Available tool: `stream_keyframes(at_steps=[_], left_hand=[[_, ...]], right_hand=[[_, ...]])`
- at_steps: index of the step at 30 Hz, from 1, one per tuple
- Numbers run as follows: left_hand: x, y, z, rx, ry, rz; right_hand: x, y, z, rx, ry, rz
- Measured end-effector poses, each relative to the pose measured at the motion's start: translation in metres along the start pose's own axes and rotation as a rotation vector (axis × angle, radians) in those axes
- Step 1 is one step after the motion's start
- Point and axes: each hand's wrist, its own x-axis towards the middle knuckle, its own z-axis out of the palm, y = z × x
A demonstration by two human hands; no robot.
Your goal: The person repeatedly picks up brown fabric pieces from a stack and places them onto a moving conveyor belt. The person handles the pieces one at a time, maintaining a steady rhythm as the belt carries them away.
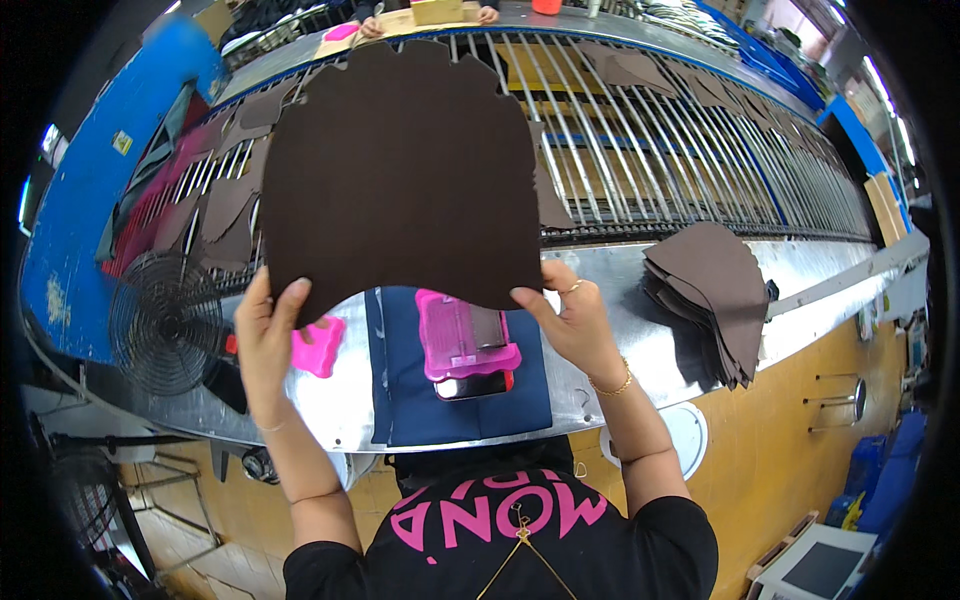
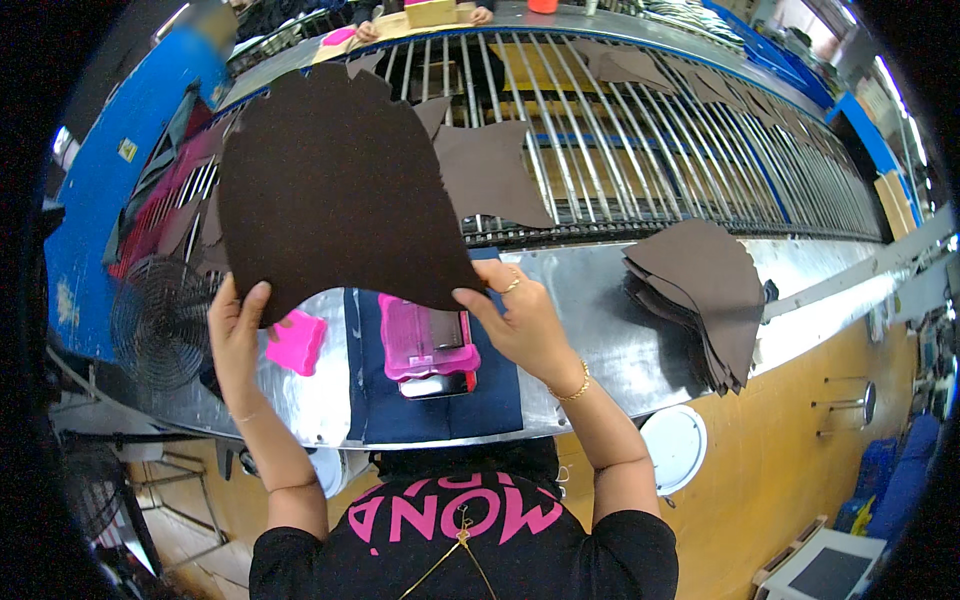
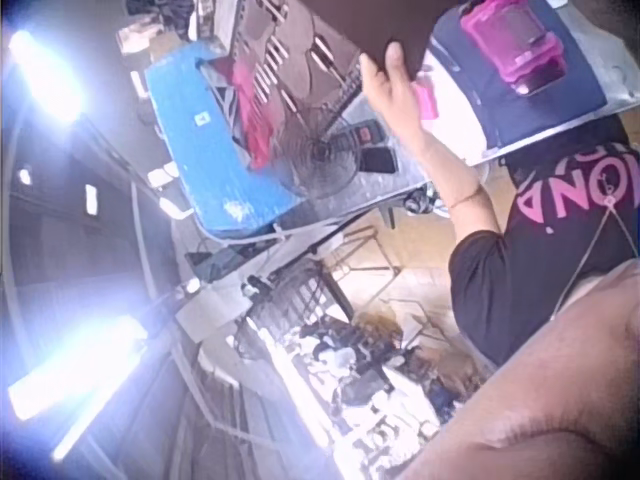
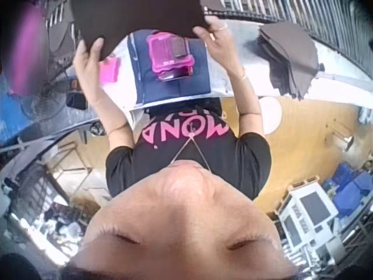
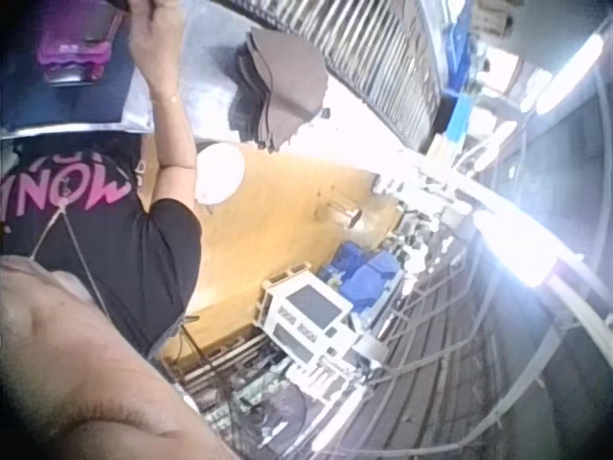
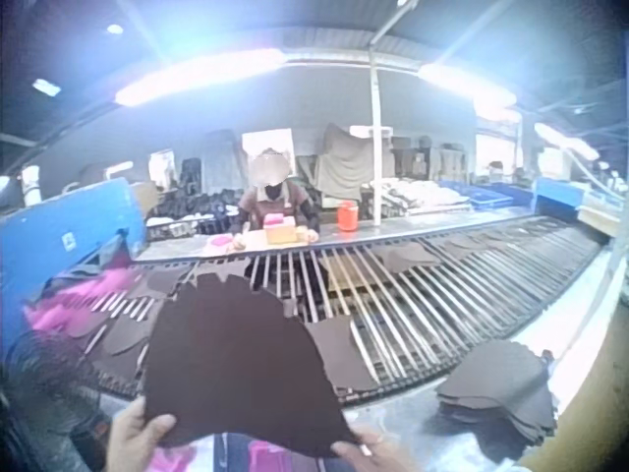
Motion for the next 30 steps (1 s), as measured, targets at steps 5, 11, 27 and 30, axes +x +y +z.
stream_keyframes(at_steps=[5, 11, 27, 30], left_hand=[[-0.01, 0.01, -0.057, 0.147, 0.018, -0.121], [-0.024, -0.012, -0.059, 0.179, -0.09, -0.127], [0.005, -0.004, 0.119, 0.359, -0.749, 0.388], [0.017, 0.0, 0.152, 0.355, -0.887, 0.455]], right_hand=[[0.009, -0.002, 0.022, -0.102, -0.17, -0.075], [-0.002, 0.009, 0.015, -0.264, -0.158, -0.167], [-0.135, 0.034, -0.162, -0.351, 0.189, 0.527], [-0.118, -0.001, -0.189, -0.183, 0.419, 0.497]])
